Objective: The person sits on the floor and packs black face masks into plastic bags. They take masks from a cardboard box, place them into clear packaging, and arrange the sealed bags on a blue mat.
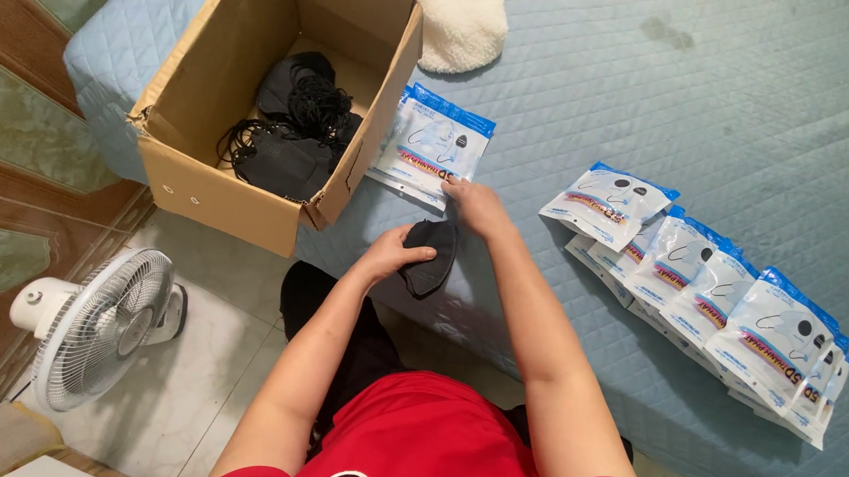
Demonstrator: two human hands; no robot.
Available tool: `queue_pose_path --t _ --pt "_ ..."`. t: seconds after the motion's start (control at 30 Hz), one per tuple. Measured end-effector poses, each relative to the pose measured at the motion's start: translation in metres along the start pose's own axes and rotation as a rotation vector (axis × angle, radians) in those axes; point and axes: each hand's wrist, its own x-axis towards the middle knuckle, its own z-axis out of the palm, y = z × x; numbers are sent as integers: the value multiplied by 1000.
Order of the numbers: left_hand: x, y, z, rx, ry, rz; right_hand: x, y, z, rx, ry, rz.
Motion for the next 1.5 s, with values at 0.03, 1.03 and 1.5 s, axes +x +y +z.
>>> queue_pose_path --t 0.03,1.03,1.5 --pt "1 -1 -1 2 -1 2 -2 -3 -4 0 2 1" --pt "-59 24 91 26 -191 -92 -239 -40 5 874 526 114" --pt "-24 -81 115 -596 56 -272 -265 -72 14 567 848 -94"
